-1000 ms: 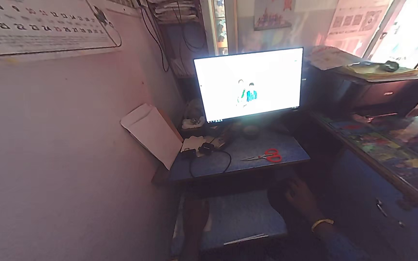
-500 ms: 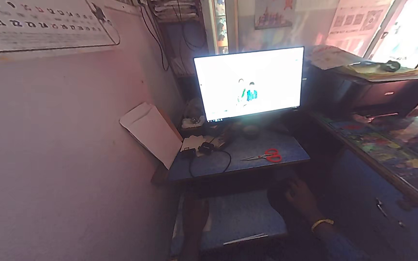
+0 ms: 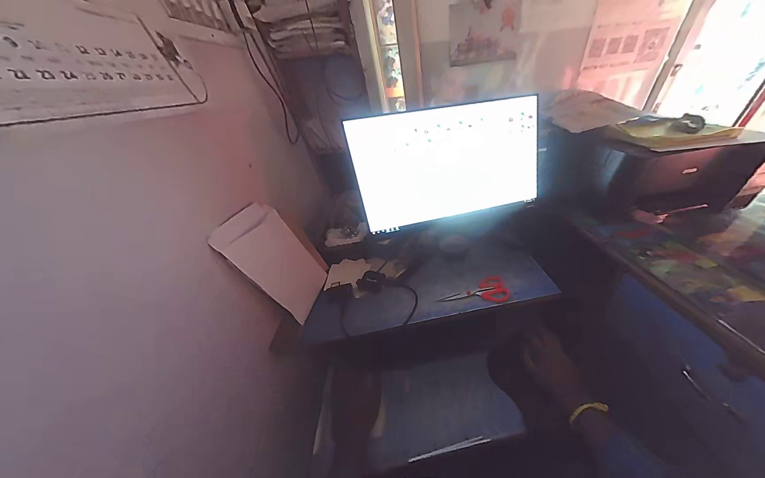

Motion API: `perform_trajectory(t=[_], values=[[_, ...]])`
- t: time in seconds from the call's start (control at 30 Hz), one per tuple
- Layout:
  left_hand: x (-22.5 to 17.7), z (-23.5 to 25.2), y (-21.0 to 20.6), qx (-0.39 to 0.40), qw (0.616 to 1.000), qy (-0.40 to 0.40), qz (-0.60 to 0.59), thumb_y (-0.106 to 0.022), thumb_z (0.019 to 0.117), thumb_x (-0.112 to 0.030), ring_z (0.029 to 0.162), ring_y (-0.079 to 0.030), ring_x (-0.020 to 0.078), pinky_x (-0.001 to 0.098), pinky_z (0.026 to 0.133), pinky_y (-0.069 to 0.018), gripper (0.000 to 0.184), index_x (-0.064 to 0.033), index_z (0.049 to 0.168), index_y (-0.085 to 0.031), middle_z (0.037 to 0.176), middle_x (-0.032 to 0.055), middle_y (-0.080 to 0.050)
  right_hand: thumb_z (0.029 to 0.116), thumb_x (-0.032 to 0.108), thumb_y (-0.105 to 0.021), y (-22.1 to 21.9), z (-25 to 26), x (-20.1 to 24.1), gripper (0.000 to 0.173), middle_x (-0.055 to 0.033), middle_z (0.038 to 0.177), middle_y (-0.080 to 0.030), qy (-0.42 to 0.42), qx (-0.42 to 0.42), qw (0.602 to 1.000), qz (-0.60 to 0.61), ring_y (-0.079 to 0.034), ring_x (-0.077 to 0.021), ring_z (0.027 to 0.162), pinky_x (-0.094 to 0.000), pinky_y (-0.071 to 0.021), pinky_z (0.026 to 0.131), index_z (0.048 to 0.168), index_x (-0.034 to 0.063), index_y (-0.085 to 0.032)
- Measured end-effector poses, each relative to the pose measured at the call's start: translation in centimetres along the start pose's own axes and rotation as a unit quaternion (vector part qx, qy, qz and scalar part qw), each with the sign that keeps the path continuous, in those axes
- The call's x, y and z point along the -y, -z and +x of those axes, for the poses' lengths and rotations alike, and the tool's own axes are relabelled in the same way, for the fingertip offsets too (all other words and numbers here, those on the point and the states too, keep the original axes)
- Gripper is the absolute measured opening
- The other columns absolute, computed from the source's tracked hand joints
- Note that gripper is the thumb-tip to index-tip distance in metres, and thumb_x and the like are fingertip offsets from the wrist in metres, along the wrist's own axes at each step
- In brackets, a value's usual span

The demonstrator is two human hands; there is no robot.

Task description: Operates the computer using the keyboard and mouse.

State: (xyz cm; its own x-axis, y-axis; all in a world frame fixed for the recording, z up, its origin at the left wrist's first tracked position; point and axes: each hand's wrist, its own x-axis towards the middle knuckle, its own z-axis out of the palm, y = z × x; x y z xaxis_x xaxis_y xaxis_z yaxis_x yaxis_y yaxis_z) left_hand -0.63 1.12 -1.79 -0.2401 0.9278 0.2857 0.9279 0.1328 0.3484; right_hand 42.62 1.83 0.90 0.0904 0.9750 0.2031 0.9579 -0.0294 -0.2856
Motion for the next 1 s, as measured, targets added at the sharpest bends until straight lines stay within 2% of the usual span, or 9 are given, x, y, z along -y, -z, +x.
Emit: perform_trajectory(t=[0.1, 0.27, 0.77, 1.0], values=[[-0.1, 0.0, 0.2, 0.012, 1.000, 0.014, -0.008, -0.067, 0.0908, -0.042, 0.150, -0.035, 0.0361, 0.0532, 0.121, -0.0331, 0.076, -0.0033, 0.153, -0.045, 0.163, 0.0175, -0.036, 0.1005, 0.038, -0.055, -0.1, 0.1, -0.1, 0.054, -0.0177, 0.158, -0.044, -0.003, 0.020, 1.000, 0.008, -0.045, -0.0331, 0.145, -0.0471, -0.0423, 0.116, 0.148, 0.0128, -0.055], [0.8, -0.2, -0.7, -0.003, 1.000, 0.004, -0.008, -0.063, 0.0916, -0.045, 0.150, -0.036, 0.0372, 0.0533, 0.121, -0.0324, 0.077, -0.0016, 0.152, -0.045, 0.160, 0.0201, -0.040, 0.0983, 0.036, -0.059, 0.1, 0.3, 0.2, 0.049, -0.0163, 0.154, -0.049, 0.010, 0.014, 1.000, -0.005, -0.049, -0.0311, 0.141, -0.0457, -0.0446, 0.114, 0.142, 0.0121, -0.061], [1.7, -0.4, -1.7, -0.020, 1.000, -0.002, -0.008, -0.057, 0.0930, -0.049, 0.150, -0.037, 0.0368, 0.0519, 0.121, -0.0323, 0.076, -0.0021, 0.151, -0.046, 0.161, 0.0194, -0.038, 0.0976, 0.034, -0.059, -0.2, 0.4, 0.0, 0.045, -0.0156, 0.151, -0.052, 0.037, -0.018, 0.999, 0.000, -0.052, -0.0303, 0.139, -0.0444, -0.0467, 0.112, 0.137, 0.0135, -0.065], [1.0, -0.7, -0.7, -0.007, 0.999, 0.036, -0.034, -0.064, 0.0919, -0.047, 0.147, -0.040, 0.0397, 0.0546, 0.119, -0.0351, 0.079, 0.0007, 0.151, -0.044, 0.159, 0.0243, -0.040, 0.1003, 0.035, -0.055, -0.4, 0.5, 0.2, 0.045, -0.0143, 0.153, -0.051, 0.045, -0.021, 0.999, 0.009, -0.051, -0.0304, 0.140, -0.0450, -0.0470, 0.112, 0.140, 0.0161, -0.063]])
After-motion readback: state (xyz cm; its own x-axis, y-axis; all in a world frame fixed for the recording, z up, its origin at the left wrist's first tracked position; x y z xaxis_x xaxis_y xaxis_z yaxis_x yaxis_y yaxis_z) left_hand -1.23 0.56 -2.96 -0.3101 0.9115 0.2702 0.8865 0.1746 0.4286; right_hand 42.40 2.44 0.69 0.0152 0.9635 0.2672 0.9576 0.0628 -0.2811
